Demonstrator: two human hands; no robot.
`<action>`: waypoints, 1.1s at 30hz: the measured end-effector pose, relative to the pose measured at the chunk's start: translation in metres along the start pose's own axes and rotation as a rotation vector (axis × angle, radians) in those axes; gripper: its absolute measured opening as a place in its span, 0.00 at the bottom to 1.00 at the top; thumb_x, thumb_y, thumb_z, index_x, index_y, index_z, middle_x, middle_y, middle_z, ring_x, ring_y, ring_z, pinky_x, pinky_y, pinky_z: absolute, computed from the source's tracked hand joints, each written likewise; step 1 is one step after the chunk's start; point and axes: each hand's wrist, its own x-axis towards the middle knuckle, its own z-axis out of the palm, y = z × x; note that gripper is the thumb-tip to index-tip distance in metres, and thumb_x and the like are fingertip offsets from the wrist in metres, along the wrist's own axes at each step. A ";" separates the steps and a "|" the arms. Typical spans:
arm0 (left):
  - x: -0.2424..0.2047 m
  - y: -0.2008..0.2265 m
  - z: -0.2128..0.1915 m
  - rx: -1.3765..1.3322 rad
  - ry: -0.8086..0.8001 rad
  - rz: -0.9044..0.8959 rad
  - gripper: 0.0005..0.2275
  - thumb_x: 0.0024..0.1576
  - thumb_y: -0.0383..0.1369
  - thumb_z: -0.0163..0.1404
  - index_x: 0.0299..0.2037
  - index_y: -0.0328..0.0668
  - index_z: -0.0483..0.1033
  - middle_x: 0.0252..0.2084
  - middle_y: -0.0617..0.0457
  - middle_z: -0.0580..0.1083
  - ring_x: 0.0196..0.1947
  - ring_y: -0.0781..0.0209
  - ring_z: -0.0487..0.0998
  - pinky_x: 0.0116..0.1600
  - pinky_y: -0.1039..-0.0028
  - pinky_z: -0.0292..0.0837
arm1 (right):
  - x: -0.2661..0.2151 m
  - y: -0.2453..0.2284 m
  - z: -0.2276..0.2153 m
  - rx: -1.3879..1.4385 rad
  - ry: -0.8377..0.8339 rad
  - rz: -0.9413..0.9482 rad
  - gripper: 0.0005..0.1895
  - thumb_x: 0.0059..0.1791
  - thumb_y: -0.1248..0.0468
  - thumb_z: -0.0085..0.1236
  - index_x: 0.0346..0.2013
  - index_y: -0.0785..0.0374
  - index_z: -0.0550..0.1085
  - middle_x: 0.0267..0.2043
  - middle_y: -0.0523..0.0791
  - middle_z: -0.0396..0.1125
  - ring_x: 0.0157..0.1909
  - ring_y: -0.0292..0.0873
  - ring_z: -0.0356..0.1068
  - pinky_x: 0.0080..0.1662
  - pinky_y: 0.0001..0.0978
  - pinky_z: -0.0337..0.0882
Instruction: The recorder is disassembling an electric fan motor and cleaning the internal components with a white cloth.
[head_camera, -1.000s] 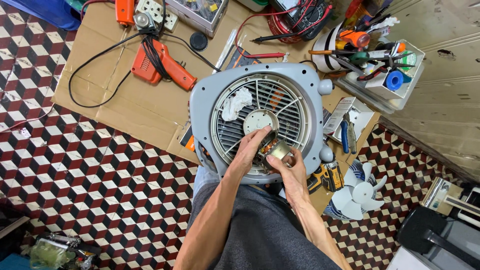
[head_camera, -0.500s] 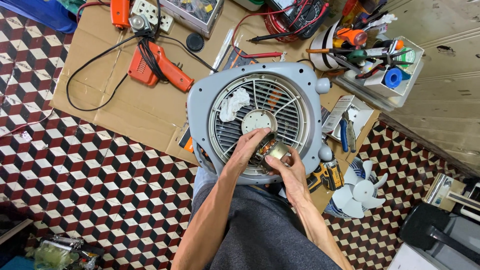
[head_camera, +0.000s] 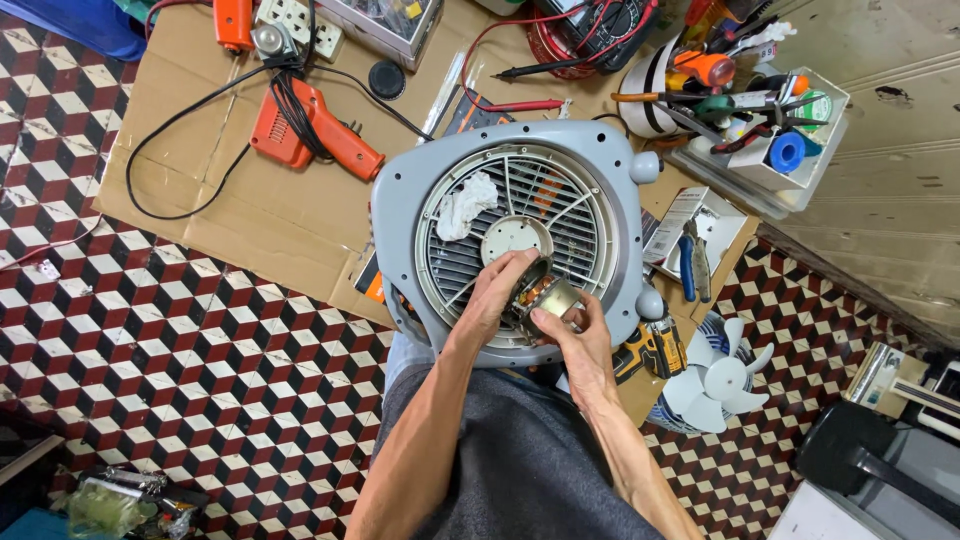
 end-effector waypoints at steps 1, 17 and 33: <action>-0.001 0.001 0.001 0.000 -0.001 0.002 0.19 0.59 0.47 0.54 0.45 0.36 0.79 0.36 0.55 0.75 0.36 0.66 0.73 0.43 0.76 0.69 | 0.000 0.000 -0.001 0.000 0.000 -0.002 0.45 0.37 0.54 0.70 0.63 0.65 0.60 0.45 0.51 0.70 0.35 0.45 0.72 0.23 0.36 0.74; -0.014 0.014 0.008 -0.011 -0.034 0.048 0.22 0.60 0.48 0.51 0.53 0.39 0.78 0.46 0.52 0.77 0.46 0.64 0.77 0.53 0.74 0.73 | 0.009 0.013 -0.007 -0.066 -0.032 -0.136 0.48 0.37 0.57 0.72 0.67 0.66 0.60 0.56 0.51 0.68 0.58 0.44 0.68 0.60 0.37 0.68; -0.009 -0.002 0.007 -0.176 0.041 0.079 0.21 0.61 0.48 0.48 0.53 0.40 0.77 0.50 0.51 0.76 0.50 0.63 0.75 0.57 0.72 0.71 | -0.005 0.018 -0.021 -0.204 0.048 -0.163 0.23 0.58 0.47 0.41 0.42 0.66 0.69 0.35 0.45 0.67 0.38 0.41 0.65 0.45 0.35 0.68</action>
